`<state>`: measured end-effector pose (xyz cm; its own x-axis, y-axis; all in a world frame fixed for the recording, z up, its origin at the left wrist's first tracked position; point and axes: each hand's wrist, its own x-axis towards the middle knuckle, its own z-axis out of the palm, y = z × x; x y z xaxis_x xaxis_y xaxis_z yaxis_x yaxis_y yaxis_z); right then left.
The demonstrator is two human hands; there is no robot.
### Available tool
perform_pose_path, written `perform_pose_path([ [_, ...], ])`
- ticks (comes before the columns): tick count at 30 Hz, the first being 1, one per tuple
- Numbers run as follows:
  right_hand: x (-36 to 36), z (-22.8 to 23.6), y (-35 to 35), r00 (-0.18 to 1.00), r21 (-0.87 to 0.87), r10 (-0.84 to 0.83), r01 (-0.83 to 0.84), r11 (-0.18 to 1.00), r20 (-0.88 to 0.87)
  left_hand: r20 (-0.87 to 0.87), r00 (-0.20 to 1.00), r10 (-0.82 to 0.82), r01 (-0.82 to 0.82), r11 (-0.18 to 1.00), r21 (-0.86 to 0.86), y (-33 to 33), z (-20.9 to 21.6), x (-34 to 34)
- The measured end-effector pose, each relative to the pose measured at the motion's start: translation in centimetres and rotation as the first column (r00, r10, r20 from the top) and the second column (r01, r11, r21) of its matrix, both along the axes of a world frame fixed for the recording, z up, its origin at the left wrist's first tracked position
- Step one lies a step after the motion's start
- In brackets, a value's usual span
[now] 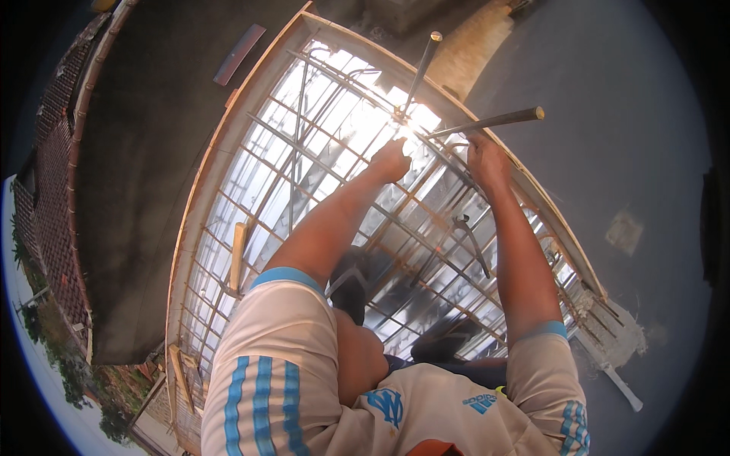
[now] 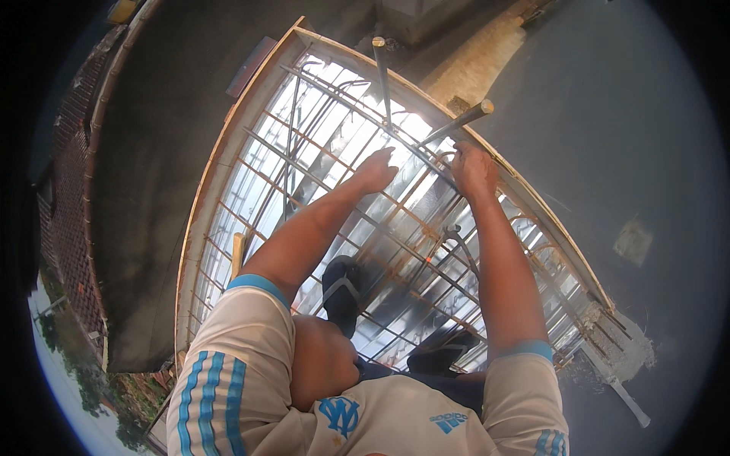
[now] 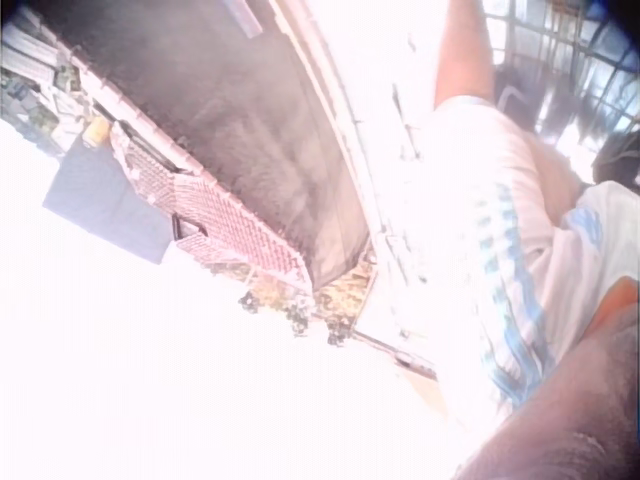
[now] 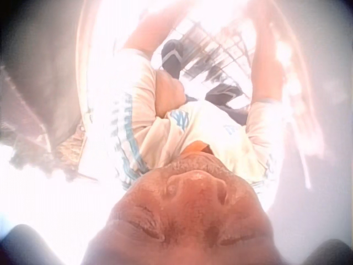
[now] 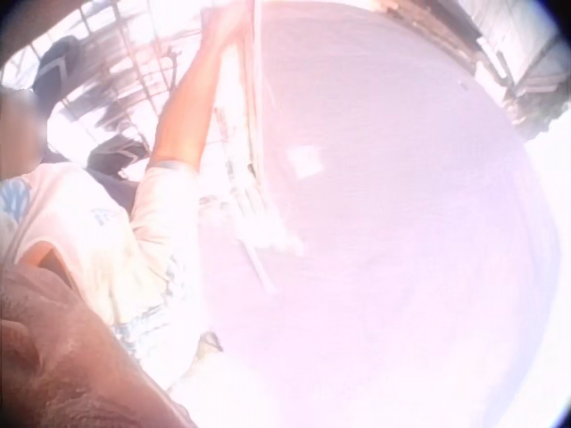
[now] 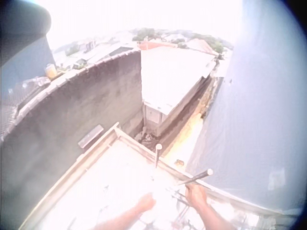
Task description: The person is assembling a metal grid structure on a rooftop. They use pliers to bend and secure metal rods into a grid pattern, repeatedly adjusting and tightening the connections.
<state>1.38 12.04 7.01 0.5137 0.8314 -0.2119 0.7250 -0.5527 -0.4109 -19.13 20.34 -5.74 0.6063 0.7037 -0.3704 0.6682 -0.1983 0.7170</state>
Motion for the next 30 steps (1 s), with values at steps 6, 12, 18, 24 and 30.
perform_pose_path([
  [6, -0.1, -0.5, 3.6, 0.975, -0.188, 0.213, -0.222, 0.957, -0.069, -0.010, 0.998, 0.067, -0.067, 0.998, 0.009, 0.1, 0.5, 1.2],
  [12, 0.3, -3.3, 3.7, 0.957, -0.155, 0.126, -0.170, 0.973, -0.260, -0.021, 0.999, -0.051, 0.048, 0.990, -0.132, 1.5, -0.2, 2.5],
  [18, 0.3, -5.9, 3.8, 0.944, -0.131, 0.042, -0.089, 0.987, -0.326, 0.088, 0.956, 0.281, -0.285, 0.958, 0.041, -0.1, -1.7, 3.4],
  [24, 0.9, -5.0, 4.9, 0.945, -0.163, 0.120, -0.175, 0.971, -0.304, -0.086, 0.989, 0.116, -0.127, 0.984, -0.127, 1.7, -1.8, 3.8],
  [30, 0.0, -7.3, 2.7, 0.938, -0.059, 0.075, -0.101, 0.993, -0.340, -0.211, 0.971, 0.112, -0.132, 0.987, -0.086, 1.7, -0.5, 4.8],
])
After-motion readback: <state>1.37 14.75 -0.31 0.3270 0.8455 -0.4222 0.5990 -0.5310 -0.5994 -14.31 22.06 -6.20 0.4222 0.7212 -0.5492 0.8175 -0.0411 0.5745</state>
